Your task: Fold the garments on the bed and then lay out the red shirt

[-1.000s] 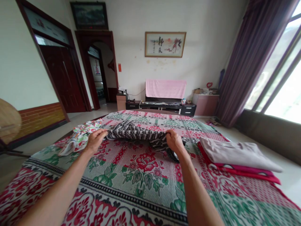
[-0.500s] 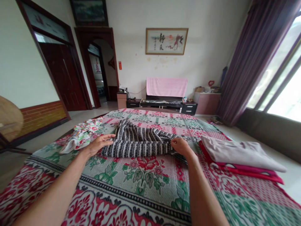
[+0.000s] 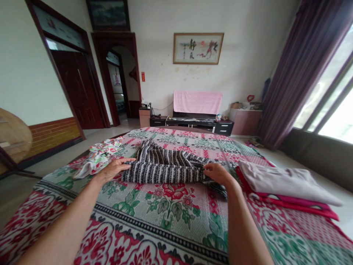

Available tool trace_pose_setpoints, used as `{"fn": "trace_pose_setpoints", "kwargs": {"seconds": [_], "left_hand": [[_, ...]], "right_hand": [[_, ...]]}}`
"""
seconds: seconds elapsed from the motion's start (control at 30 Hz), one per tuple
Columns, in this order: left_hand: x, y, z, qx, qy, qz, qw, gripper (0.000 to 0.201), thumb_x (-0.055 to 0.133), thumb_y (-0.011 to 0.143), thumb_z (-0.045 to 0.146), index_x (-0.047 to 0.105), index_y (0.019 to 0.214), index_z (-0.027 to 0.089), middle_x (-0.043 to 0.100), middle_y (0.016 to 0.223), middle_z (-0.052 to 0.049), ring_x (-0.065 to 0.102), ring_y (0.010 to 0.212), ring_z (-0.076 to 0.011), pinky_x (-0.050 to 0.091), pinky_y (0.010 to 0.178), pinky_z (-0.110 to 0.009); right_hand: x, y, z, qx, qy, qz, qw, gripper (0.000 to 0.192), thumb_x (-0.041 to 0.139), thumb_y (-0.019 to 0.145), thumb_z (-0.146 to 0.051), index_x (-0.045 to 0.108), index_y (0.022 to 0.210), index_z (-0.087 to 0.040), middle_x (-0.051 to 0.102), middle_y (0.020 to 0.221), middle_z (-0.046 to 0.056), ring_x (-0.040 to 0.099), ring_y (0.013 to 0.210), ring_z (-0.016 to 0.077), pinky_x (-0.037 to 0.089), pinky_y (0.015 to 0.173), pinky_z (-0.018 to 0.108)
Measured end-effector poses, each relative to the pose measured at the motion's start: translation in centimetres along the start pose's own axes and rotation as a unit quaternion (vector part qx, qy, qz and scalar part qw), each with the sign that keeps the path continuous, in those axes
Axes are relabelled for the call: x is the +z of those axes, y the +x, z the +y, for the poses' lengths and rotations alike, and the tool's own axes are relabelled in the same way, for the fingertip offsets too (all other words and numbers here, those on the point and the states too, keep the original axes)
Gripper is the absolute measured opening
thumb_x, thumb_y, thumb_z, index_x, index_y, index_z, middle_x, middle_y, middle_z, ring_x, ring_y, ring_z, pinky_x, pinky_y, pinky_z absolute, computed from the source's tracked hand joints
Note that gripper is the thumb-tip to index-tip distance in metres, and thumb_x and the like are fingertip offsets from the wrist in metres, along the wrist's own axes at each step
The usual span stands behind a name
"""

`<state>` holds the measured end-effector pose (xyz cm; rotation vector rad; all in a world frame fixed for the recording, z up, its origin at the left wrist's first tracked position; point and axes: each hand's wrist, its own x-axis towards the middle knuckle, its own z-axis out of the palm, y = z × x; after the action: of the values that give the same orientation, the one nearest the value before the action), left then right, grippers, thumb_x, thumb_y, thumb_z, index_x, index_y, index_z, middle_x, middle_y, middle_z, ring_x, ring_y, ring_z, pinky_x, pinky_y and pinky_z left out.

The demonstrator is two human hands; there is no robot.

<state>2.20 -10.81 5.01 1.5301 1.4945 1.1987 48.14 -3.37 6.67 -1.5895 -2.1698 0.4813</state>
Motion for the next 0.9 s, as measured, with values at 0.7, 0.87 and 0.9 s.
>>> {"fn": "trace_pose_setpoints", "kwargs": {"seconds": [0.7,0.87,0.9], "left_hand": [[0.6,1.2,-1.2,-0.074,-0.266,0.234,0.932,0.037,0.067,0.062,0.017,0.071,0.098,0.015,0.072,0.075,-0.003,0.064,0.061,-0.0151,0.048,0.053,-0.022],[0.7,1.8,-2.5,-0.064,-0.265,0.242,0.931,0.037,0.069,0.060,0.020,0.072,0.096,0.015,0.073,0.080,-0.004,0.067,0.070,-0.0158,0.051,0.060,-0.023],[0.7,1.9,-2.8,-0.065,-0.261,0.243,0.932,0.039,0.070,0.059,0.021,0.071,0.098,0.016,0.073,0.081,-0.004,0.067,0.071,-0.0159,0.051,0.062,-0.023]], "right_hand": [[-1.7,-0.9,1.0,0.011,-0.001,0.002,1.000,0.033,0.055,0.069,-0.023,0.072,0.097,-0.018,0.071,0.077,0.001,0.062,0.073,0.0175,0.048,0.070,0.026],[-1.5,-0.8,1.6,0.014,-0.005,0.053,0.998,0.033,0.057,0.069,-0.024,0.071,0.098,-0.017,0.070,0.078,0.002,0.060,0.071,0.0160,0.046,0.069,0.025],[-1.6,-0.8,1.7,0.010,-0.008,0.042,0.999,0.033,0.057,0.068,-0.022,0.071,0.098,-0.016,0.069,0.077,0.001,0.059,0.070,0.0156,0.046,0.068,0.025]]}}
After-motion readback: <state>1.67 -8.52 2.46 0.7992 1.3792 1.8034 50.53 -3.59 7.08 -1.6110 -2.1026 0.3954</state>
